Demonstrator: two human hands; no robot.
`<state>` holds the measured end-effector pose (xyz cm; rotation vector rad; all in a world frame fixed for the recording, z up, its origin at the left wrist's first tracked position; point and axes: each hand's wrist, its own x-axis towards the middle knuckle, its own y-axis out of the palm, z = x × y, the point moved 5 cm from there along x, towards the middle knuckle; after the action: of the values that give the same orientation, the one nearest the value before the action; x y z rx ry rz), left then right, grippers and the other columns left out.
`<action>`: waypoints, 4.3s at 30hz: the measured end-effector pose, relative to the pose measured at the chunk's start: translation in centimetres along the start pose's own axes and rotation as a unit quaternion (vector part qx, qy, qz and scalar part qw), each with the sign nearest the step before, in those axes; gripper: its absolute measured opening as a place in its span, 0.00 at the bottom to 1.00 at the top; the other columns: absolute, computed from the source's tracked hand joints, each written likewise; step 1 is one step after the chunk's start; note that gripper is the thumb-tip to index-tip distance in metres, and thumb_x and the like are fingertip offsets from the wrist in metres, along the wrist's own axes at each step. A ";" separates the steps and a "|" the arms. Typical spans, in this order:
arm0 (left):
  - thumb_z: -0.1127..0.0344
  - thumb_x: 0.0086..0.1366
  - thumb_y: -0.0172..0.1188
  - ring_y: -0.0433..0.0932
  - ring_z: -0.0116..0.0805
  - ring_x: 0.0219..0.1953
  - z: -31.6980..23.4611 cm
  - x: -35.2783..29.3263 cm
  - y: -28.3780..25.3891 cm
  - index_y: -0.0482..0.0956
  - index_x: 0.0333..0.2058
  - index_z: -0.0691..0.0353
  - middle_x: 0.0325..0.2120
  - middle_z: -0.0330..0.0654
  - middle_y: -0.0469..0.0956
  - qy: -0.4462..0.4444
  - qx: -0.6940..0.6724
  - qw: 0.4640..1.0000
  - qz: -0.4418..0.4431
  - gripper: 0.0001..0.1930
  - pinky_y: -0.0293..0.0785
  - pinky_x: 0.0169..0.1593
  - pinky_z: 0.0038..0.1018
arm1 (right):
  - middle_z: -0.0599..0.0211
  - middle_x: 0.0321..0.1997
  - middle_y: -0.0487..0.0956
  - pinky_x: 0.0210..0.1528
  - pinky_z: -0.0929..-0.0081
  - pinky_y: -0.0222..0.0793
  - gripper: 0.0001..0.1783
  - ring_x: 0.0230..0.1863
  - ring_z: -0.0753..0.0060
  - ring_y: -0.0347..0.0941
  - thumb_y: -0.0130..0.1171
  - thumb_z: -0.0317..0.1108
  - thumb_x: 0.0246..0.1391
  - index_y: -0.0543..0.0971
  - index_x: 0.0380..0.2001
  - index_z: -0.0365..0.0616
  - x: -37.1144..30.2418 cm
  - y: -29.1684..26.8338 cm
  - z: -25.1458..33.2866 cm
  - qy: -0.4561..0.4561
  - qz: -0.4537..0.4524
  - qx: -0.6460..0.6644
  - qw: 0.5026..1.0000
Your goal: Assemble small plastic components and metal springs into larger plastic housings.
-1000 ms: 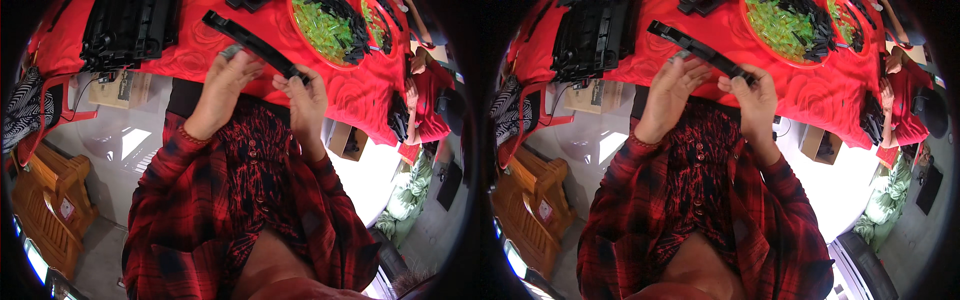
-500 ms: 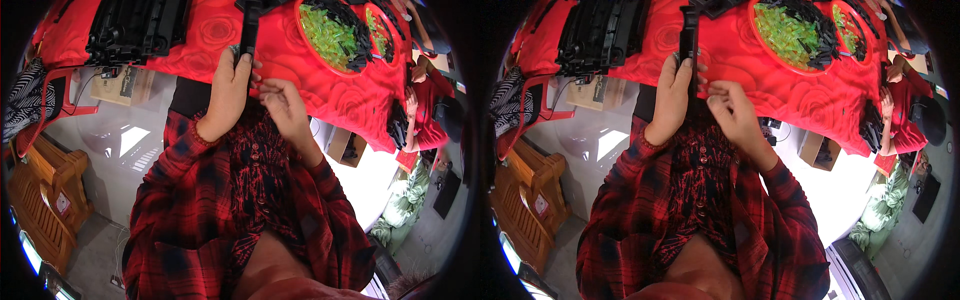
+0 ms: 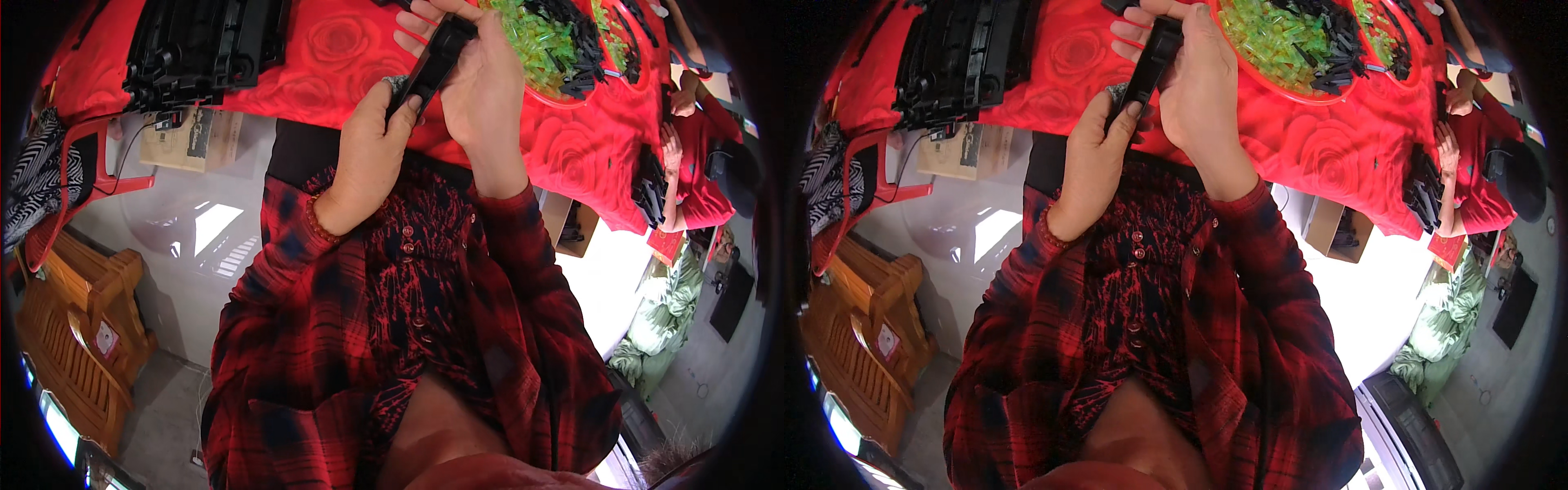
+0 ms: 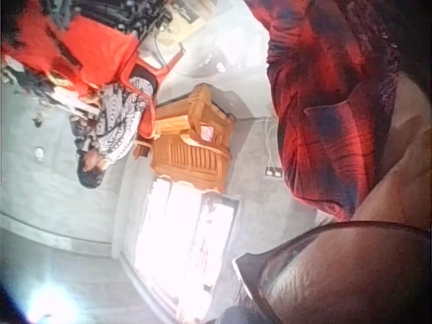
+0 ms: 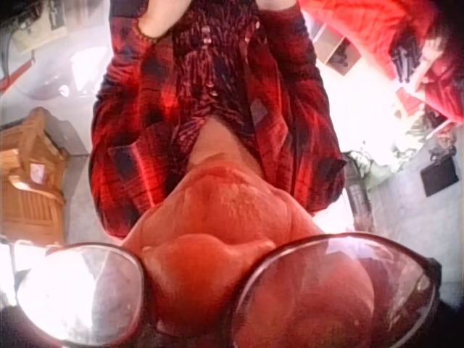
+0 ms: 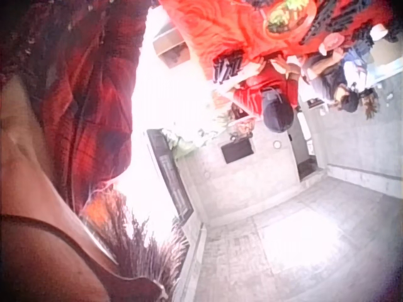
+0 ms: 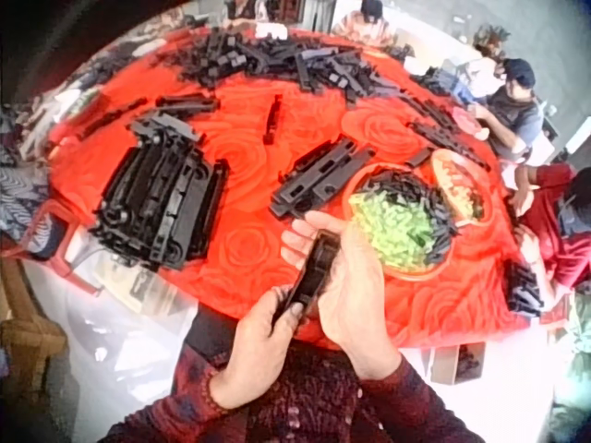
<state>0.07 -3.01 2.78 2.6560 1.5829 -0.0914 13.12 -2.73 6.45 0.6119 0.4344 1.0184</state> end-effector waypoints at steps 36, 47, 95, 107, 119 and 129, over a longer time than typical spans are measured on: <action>0.62 0.73 0.55 0.77 0.22 0.30 0.7 1.4 -0.9 0.74 0.38 0.67 0.31 0.39 0.82 -0.133 -0.094 0.975 0.148 0.12 0.72 0.34 0.22 | 0.56 0.42 0.77 0.50 0.62 0.77 0.23 0.44 0.61 0.79 0.43 0.47 0.73 0.71 0.51 0.35 -0.5 -1.5 0.2 0.019 -0.027 -0.067 0.997; 0.44 0.77 0.42 0.81 0.36 0.45 0.3 1.8 -1.4 0.73 0.58 0.67 0.48 0.51 0.81 -0.229 -0.214 0.911 0.266 0.30 0.77 0.49 0.29 | 0.52 0.49 0.80 0.52 0.66 0.76 0.24 0.47 0.62 0.80 0.44 0.43 0.73 0.73 0.56 0.32 0.3 -5.1 2.3 -0.020 0.053 -0.388 0.920; 0.66 0.73 0.55 0.72 0.17 0.31 1.2 0.4 0.4 0.79 0.45 0.68 0.30 0.33 0.78 -0.140 -0.055 0.975 0.164 0.11 0.69 0.35 0.18 | 0.57 0.41 0.77 0.47 0.65 0.78 0.24 0.41 0.64 0.79 0.43 0.47 0.73 0.72 0.52 0.34 0.2 -3.0 -0.4 -0.051 -0.071 -0.088 0.992; 0.67 0.72 0.57 0.83 0.26 0.32 2.3 0.1 1.2 0.80 0.45 0.69 0.34 0.38 0.83 -0.206 -0.243 0.937 0.145 0.11 0.77 0.38 0.19 | 0.69 0.29 0.72 0.27 0.76 0.73 0.21 0.23 0.75 0.71 0.43 0.45 0.73 0.74 0.48 0.35 -1.0 -1.6 0.9 -0.074 -0.084 -0.051 0.992; 0.68 0.68 0.63 0.74 0.19 0.25 2.0 -0.5 1.1 0.81 0.37 0.67 0.25 0.33 0.78 -0.184 -0.209 0.956 0.091 0.07 0.69 0.30 0.19 | 0.68 0.26 0.71 0.25 0.74 0.70 0.23 0.21 0.73 0.69 0.42 0.47 0.72 0.72 0.50 0.35 -1.0 -2.2 0.1 -0.068 -0.068 -0.036 0.995; 0.69 0.68 0.62 0.76 0.21 0.28 2.4 -1.3 1.4 0.81 0.39 0.69 0.27 0.35 0.79 -0.203 -0.194 0.954 0.101 0.07 0.73 0.34 0.19 | 0.65 0.30 0.70 0.32 0.68 0.68 0.23 0.28 0.71 0.68 0.38 0.44 0.71 0.69 0.51 0.33 -2.1 -2.4 0.8 -0.061 0.014 -0.058 0.996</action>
<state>0.62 -4.94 0.47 2.2878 1.0695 -0.2671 14.19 -5.70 5.66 0.5740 0.2573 1.0193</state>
